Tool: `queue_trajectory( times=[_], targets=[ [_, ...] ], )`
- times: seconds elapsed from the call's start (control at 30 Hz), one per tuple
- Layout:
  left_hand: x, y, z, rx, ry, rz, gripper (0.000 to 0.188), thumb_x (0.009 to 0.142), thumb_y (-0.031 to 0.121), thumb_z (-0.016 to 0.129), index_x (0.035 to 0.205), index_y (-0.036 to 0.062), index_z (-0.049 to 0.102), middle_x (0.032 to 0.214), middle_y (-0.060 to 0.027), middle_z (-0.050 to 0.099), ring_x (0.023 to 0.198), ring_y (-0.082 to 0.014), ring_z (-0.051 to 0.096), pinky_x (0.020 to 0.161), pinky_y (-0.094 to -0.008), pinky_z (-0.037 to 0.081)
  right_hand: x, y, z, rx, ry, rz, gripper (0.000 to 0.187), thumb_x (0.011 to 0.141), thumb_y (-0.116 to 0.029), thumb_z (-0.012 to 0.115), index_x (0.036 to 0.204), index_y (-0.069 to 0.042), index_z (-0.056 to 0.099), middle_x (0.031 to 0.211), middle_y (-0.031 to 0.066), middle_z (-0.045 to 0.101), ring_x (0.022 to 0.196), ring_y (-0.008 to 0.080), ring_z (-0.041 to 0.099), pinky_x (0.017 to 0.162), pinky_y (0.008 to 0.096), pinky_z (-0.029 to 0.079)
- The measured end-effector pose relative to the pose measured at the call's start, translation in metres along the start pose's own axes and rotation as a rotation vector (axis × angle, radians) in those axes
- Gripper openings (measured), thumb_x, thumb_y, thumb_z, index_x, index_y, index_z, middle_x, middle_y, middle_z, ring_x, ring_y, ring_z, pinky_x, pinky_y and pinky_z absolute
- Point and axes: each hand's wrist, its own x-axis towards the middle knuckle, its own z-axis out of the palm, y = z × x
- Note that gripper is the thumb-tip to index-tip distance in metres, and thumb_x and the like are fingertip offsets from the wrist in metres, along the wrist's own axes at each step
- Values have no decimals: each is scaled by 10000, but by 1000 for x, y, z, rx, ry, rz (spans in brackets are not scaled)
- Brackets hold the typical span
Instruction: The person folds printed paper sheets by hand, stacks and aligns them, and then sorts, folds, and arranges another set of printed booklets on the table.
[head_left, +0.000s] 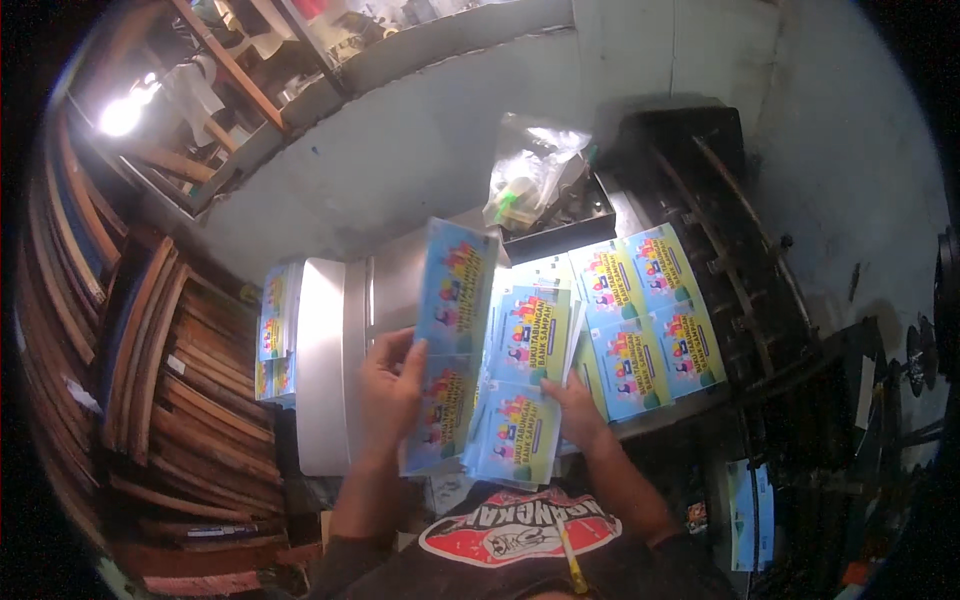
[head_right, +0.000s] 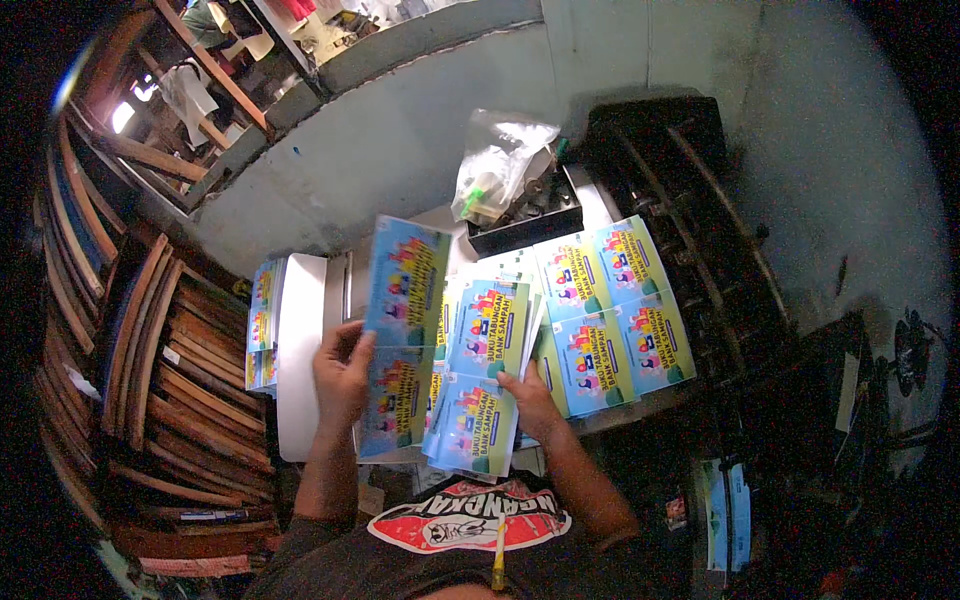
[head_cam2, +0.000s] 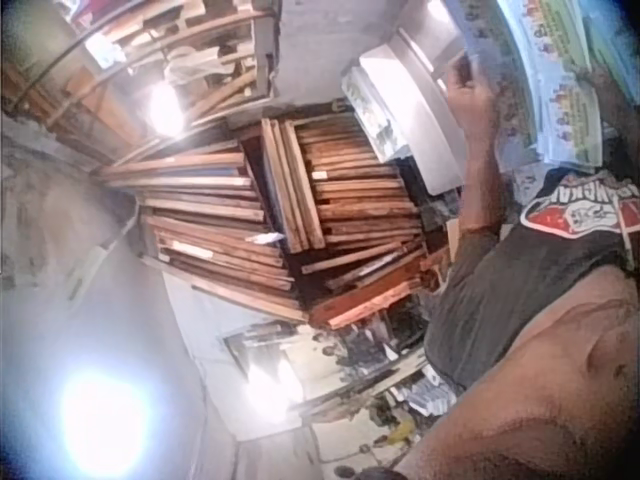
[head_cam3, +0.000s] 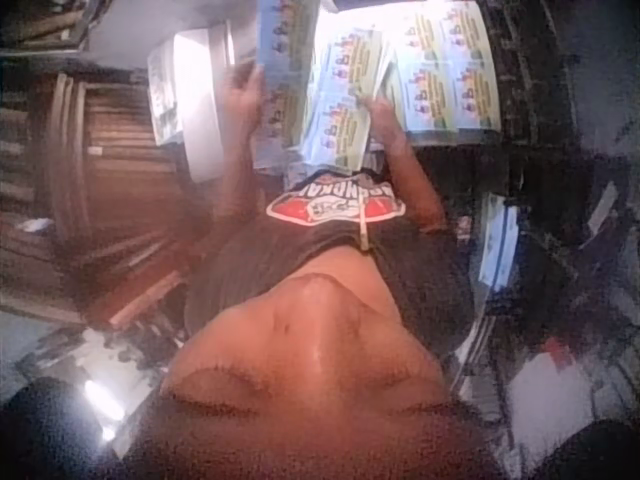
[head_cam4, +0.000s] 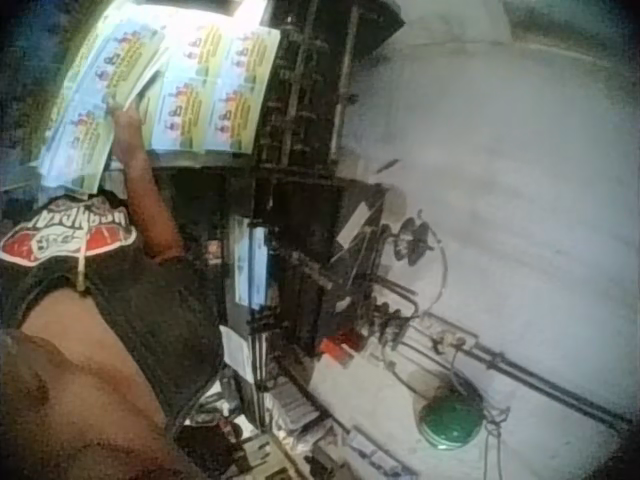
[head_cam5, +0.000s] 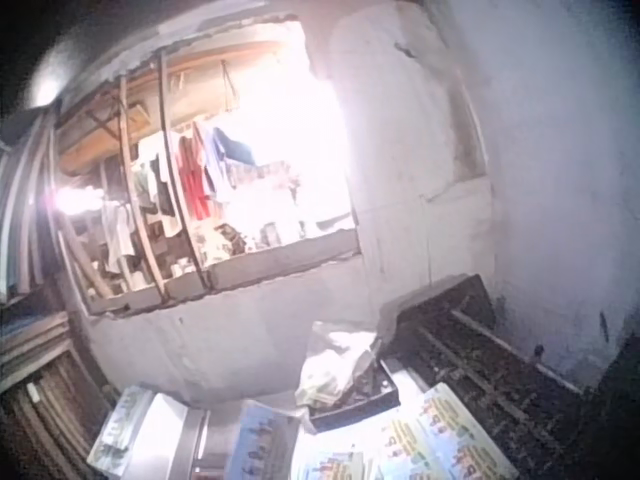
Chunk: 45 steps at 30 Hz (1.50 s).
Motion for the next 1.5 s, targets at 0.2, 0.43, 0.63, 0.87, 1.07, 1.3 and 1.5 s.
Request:
queue_trajectory(
  times=[0.2,0.43,0.63,0.87,1.07,1.3,1.5],
  targets=[
    [-12,19,0,-190,-36,-29,159,918,108,626,1019,-14,605,921,-79,648,800,-104,597,720,-256,493,-6,-9,10,-29,10,-12,476,1002,-297,450,1388,-53,316,1246,127,525,1108,247,560,920,395,502],
    [-32,10,34,-142,-192,-61,139,907,127,642,944,-7,635,845,-37,626,776,-84,566,669,-251,486,1,-3,1,309,-120,-13,836,912,-687,330,1487,-93,205,1428,142,393,1284,300,425,1059,463,373],
    [17,24,-11,-372,141,-86,121,927,96,607,986,-10,599,891,-68,642,774,-102,591,706,-229,481,0,5,-2,26,87,40,636,974,-281,508,1478,-86,173,1414,168,396,1245,292,456,1011,460,429],
    [-2,25,-13,-567,43,-262,137,924,84,602,1027,-4,583,934,-71,639,807,-118,610,728,-241,500,-2,3,12,51,147,-14,482,965,-192,531,1362,-77,283,1320,174,471,1132,283,542,947,428,481],
    [-12,13,5,-487,-108,-165,194,938,113,584,1080,-21,583,955,-69,635,871,-110,601,802,-246,482,-8,-15,39,-120,116,-115,754,844,-403,712,1341,-54,265,1260,137,497,1132,269,526,957,404,457],
    [-12,-54,-4,-555,-221,-523,347,942,142,569,1241,-32,547,1009,-102,664,843,-139,638,772,-283,528,8,7,77,-231,432,-185,914,781,-202,790,1383,-26,125,1247,188,488,1146,280,510,948,397,466],
    [-30,-96,24,-344,-734,-420,436,989,291,479,1284,-27,527,1242,-141,581,1117,-215,545,981,-348,418,9,10,77,-476,438,-158,1110,704,-175,849,1438,-49,26,1318,198,441,1195,289,486,1000,390,428]
  ],
)
